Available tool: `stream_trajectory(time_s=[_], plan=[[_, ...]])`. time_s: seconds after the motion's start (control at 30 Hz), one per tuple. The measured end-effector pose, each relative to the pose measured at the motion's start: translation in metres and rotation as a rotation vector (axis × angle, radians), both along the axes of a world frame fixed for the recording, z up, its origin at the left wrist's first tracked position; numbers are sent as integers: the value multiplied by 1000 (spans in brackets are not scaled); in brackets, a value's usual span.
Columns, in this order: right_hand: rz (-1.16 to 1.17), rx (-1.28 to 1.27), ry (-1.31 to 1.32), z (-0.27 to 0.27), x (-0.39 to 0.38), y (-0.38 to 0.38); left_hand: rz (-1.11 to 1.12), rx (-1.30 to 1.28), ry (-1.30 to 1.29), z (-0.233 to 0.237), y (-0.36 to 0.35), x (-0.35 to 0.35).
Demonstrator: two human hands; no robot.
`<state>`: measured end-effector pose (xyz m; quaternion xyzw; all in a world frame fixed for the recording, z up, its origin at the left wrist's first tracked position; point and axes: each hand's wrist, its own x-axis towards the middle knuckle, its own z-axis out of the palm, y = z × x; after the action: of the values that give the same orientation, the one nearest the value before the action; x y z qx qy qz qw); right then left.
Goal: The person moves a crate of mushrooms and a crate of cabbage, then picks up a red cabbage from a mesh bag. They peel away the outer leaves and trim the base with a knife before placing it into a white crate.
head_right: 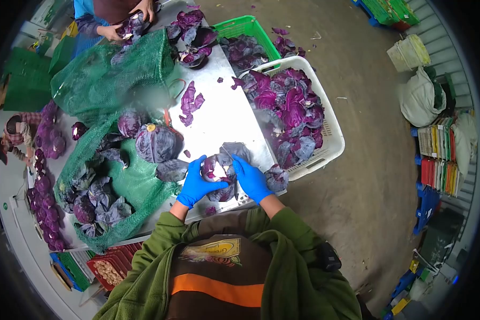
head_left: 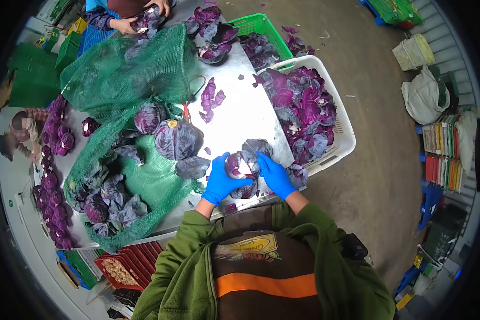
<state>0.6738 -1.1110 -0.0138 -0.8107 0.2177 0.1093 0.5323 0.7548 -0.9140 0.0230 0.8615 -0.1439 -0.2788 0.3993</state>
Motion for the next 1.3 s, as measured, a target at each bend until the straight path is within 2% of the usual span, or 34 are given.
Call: stream_trajectory(time_s=[0.03,0.17,0.3,0.5,0.73,0.8,0.83,0.9,0.93,1.0,1.03,1.1,1.2,1.27,1.3], plan=[[-2,-1,-1,2,-2,-1,98,-186,33,-7,0,-5],[90,-229,-8,48,-8,-1,66,-73,-19,9,-11,-5],[169,-425,-64,49,-16,8,157,-95,-43,3,-16,-11],[196,-589,34,49,-5,14,162,-67,-92,8,-22,-15],[91,-551,9,31,4,12,169,-93,-104,8,-20,-19],[-107,-354,-10,22,9,7,161,-98,-119,7,-16,-20],[-105,-355,-7,19,10,-2,148,-101,-136,7,-14,-21],[-110,-73,38,11,21,-27,149,-157,-134,2,-8,-25],[-107,-68,34,3,28,-24,149,-207,-123,-2,-3,-28],[-102,94,-137,-17,30,-12,101,-119,-113,11,-2,-17],[-102,-31,-39,-22,32,-8,-97,-132,-211,12,-2,-8],[-125,-106,-45,-29,39,-13,-417,-99,-314,20,7,2],[-320,-251,29,-68,71,-62,-435,-122,-195,15,23,3],[-493,-306,-271,-99,85,-101,-429,-103,-257,14,24,-2],[-496,-303,-267,-74,84,-96,-301,59,-130,24,16,-5]])
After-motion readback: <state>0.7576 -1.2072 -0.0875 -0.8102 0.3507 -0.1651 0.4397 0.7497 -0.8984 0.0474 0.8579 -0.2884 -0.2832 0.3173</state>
